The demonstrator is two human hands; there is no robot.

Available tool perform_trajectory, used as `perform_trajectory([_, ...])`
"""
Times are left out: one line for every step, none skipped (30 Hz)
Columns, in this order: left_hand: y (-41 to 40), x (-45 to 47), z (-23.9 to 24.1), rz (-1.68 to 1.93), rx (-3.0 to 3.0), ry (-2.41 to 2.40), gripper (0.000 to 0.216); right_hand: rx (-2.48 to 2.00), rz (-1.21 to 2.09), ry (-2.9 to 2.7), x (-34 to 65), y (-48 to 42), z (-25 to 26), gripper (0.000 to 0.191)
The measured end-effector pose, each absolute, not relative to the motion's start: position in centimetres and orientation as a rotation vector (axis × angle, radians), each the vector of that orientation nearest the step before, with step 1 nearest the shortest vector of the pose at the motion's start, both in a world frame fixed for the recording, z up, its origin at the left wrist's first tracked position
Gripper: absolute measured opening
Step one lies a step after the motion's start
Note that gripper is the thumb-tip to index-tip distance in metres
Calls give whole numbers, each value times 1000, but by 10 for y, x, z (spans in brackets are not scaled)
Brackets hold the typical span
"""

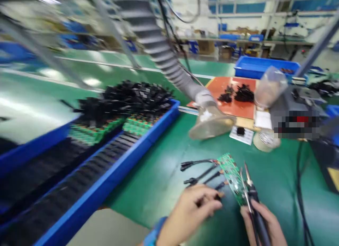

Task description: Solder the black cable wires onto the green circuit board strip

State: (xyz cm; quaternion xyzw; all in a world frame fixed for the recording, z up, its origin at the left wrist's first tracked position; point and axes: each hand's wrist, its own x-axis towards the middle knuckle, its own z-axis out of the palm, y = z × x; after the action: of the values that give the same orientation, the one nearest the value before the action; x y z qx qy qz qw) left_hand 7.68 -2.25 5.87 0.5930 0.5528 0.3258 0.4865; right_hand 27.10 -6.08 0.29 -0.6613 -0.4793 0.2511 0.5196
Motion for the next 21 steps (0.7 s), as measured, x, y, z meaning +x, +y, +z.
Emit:
perform_trajectory([-19, 73, 62, 797, 1486, 1366, 18, -1585, 539, -1179, 271, -67, 8, 44])
perform_trajectory([-16, 70, 64, 803, 1523, 1373, 20, -1565, 492, -1184, 270, -70, 12, 36])
perform_trajectory([-12, 67, 63, 795, 1589, 1376, 21, -1490, 472, -1203, 269, -72, 16, 27])
perform_trajectory([-9, 66, 62, 794, 1666, 1373, 21, -1427, 510, -1253, 267, -73, 18, 19])
perform_trajectory([-7, 65, 59, 798, 1752, 1369, 20, -1377, 516, -1278, 265, -74, 19, 15])
perform_trajectory([-6, 66, 57, 800, 1845, 1362, 18, -1333, 520, -1309, 264, -75, 21, 14])
perform_trajectory([-6, 67, 55, 800, 1938, 1351, 17, -1303, 518, -1352, 264, -77, 22, 18])
perform_trajectory([-7, 69, 54, 795, 2022, 1337, 18, -1283, 499, -1404, 265, -79, 24, 25])
perform_trajectory([-7, 71, 53, 780, 2099, 1322, 19, -1265, 478, -1468, 266, -81, 26, 33])
perform_trajectory([-8, 73, 52, 750, 2167, 1312, 20, -1249, 463, -1537, 268, -84, 29, 41])
perform_trajectory([-9, 75, 51, 712, 2230, 1306, 21, -1234, 450, -1597, 271, -86, 31, 47])
perform_trajectory([-10, 77, 51, 680, 2290, 1306, 22, -1223, 443, -1639, 273, -88, 34, 50])
perform_trajectory([-10, 80, 50, 654, 2349, 1311, 23, -1215, 444, -1663, 276, -89, 36, 52])
perform_trajectory([-11, 82, 48, 633, 2407, 1316, 23, -1207, 443, -1669, 278, -90, 37, 52])
perform_trajectory([-11, 85, 47, 622, 2459, 1319, 24, -1197, 440, -1666, 280, -91, 37, 51])
perform_trajectory([-11, 87, 46, 620, 2500, 1323, 23, -1183, 434, -1667, 281, -92, 37, 49])
perform_trajectory([-11, 89, 45, 622, 2530, 1328, 23, -1169, 426, -1670, 282, -92, 37, 48])
perform_trajectory([-11, 90, 45, 625, 2547, 1336, 22, -1161, 419, -1673, 282, -92, 36, 47])
perform_trajectory([-11, 92, 44, 628, 2555, 1341, 22, -1157, 416, -1679, 282, -91, 36, 46])
perform_trajectory([-11, 93, 44, 630, 2558, 1346, 21, -1154, 418, -1691, 281, -90, 36, 45])
perform_trajectory([-11, 93, 43, 629, 2556, 1348, 21, -1154, 424, -1713, 280, -90, 35, 46])
